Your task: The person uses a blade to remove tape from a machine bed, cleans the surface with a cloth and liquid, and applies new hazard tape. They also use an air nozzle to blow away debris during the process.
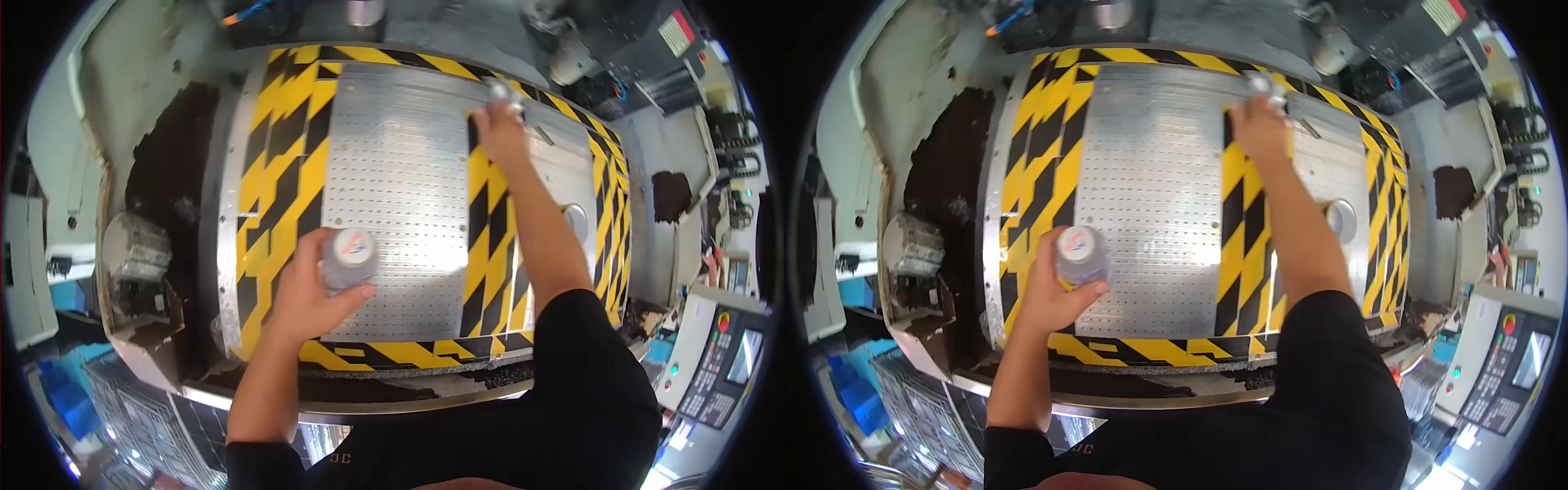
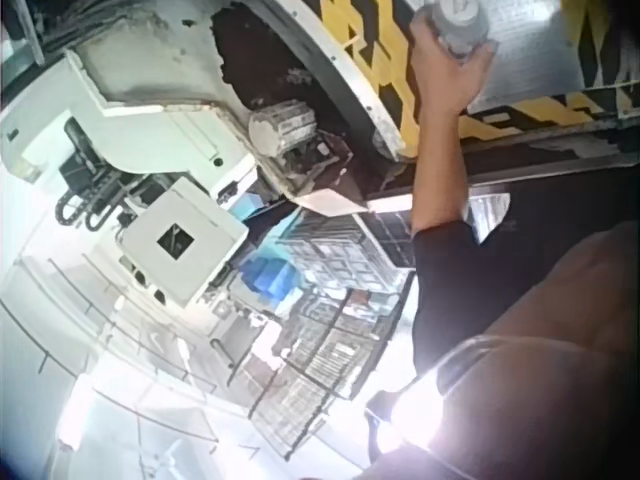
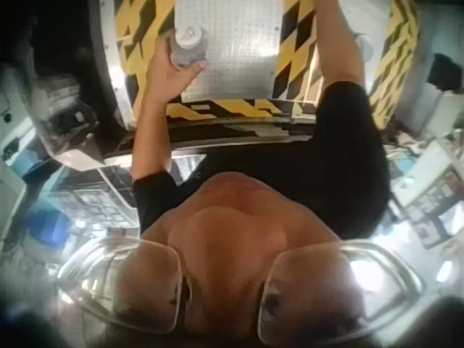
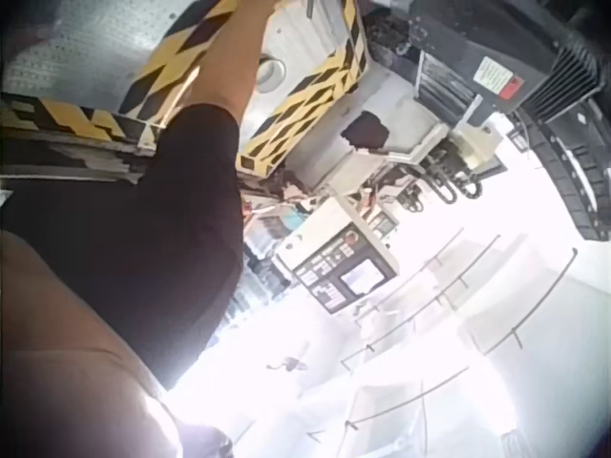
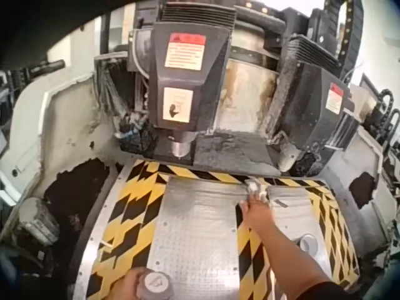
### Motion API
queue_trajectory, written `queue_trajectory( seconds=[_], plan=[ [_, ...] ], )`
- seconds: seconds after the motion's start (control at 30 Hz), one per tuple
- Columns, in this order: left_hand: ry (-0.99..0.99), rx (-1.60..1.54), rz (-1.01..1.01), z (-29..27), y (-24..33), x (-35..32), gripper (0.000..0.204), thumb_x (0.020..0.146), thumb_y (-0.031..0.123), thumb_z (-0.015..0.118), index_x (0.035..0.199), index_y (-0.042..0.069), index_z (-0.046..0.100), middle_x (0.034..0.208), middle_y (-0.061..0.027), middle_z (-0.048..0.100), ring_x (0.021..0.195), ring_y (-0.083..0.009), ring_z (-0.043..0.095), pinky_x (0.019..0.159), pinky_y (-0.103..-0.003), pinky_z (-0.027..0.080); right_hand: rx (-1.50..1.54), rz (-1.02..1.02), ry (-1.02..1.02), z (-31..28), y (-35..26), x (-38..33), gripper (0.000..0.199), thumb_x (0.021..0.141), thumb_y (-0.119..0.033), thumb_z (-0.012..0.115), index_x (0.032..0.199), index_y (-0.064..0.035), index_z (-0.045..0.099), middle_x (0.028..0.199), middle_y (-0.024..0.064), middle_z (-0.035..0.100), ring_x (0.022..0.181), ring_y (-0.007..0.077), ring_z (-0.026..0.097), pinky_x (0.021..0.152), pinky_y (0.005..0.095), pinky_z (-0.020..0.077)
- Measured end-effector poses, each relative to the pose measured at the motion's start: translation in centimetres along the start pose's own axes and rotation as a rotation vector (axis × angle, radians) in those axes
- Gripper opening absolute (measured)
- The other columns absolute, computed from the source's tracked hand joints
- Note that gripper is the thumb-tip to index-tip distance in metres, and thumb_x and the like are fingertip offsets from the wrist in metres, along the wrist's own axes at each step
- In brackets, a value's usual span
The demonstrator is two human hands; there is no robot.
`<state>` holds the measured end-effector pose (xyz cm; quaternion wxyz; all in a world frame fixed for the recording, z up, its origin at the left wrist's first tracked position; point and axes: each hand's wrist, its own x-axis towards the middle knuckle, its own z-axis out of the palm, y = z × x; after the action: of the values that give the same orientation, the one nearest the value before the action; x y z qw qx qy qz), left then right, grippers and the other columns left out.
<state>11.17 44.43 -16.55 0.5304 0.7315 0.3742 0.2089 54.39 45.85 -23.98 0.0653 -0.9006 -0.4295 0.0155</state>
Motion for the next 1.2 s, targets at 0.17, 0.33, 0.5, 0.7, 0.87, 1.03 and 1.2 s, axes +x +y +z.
queue_trajectory(
  seconds=[0.17,0.33,0.5,0.7,0.87,1.03,1.2],
  plan=[
    [-0.098,0.08,0.046,-0.1,1.5,0.5,0.078,0.07,0.032,0.087,0.128,0.003,0.045,0.115,-0.0223,0.065,0.106,-0.0386,0.066,0.089,-0.042,0.053,-0.028,-0.037,-0.005,0.8,-4.1,2.4,0.08,0.098,-0.06,0.037,0.148,0.0031,0.036,0.145,0.0307,0.044,0.14,0.0432,0.037,0.116,0.0493,0.0302],
    [-0.094,0.125,0.054,-0.5,1.6,0.1,0.075,0.07,0.031,0.087,0.127,0.003,0.047,0.114,-0.0205,0.065,0.105,-0.0382,0.066,0.088,-0.041,0.053,0.116,-0.497,0.018,3.7,-17.6,-0.9,0.083,0.097,-0.061,0.039,0.147,0.0051,0.036,0.147,0.0283,0.044,0.141,0.043,0.035,0.118,0.0498,0.0255],
    [-0.102,0.06,0.047,-0.3,1.8,0.2,0.073,0.069,0.029,0.087,0.125,0.002,0.049,0.116,-0.0198,0.064,0.104,-0.0371,0.066,0.087,-0.042,0.052,0.15,-0.508,0.073,3.8,-23.5,3.4,0.084,0.096,-0.063,0.039,0.148,0.0023,0.036,0.152,0.0231,0.04,0.144,0.0406,0.03,0.119,0.0482,0.0238],
    [-0.105,0.123,0.076,-0.3,1.8,0.5,0.076,0.068,0.03,0.088,0.127,0.003,0.048,0.114,-0.0205,0.065,0.099,-0.0372,0.068,0.083,-0.04,0.055,0.114,-0.589,0.034,4.0,-20.8,2.5,0.082,0.097,-0.063,0.038,0.149,-0.0001,0.036,0.155,0.0197,0.037,0.144,0.0387,0.03,0.119,0.047,0.0229],
    [-0.041,0.047,0.067,-0.6,0.6,-0.3,0.078,0.069,0.031,0.088,0.127,0.002,0.045,0.113,-0.0231,0.065,0.102,-0.0387,0.067,0.085,-0.04,0.055,0.18,-0.4,0.351,1.0,-7.8,0.4,0.065,0.096,-0.053,0.048,0.137,-0.0026,0.045,0.133,0.0269,0.054,0.124,0.0447,0.052,0.106,0.0493,0.0408],
    [-0.108,0.163,0.062,-0.1,2.3,0.8,0.078,0.07,0.034,0.086,0.128,0.004,0.043,0.114,-0.0222,0.065,0.105,-0.0399,0.066,0.089,-0.041,0.053,-0.233,-0.149,0.049,2.1,1.6,3.4,0.083,0.097,-0.065,0.031,0.144,0.0026,0.042,0.152,0.0268,0.036,0.138,0.0507,0.035,0.113,0.051,0.0346],
    [-0.102,0.164,0.069,0.5,2.2,-0.1,0.077,0.071,0.033,0.086,0.129,0.006,0.043,0.115,-0.0225,0.065,0.106,-0.0405,0.065,0.089,-0.042,0.052,-0.044,-0.192,-0.116,-0.2,-3.6,-2.2,0.081,0.099,-0.061,0.029,0.146,0.0049,0.038,0.146,0.0296,0.043,0.136,0.046,0.041,0.111,0.0466,0.0386]
  ],
)
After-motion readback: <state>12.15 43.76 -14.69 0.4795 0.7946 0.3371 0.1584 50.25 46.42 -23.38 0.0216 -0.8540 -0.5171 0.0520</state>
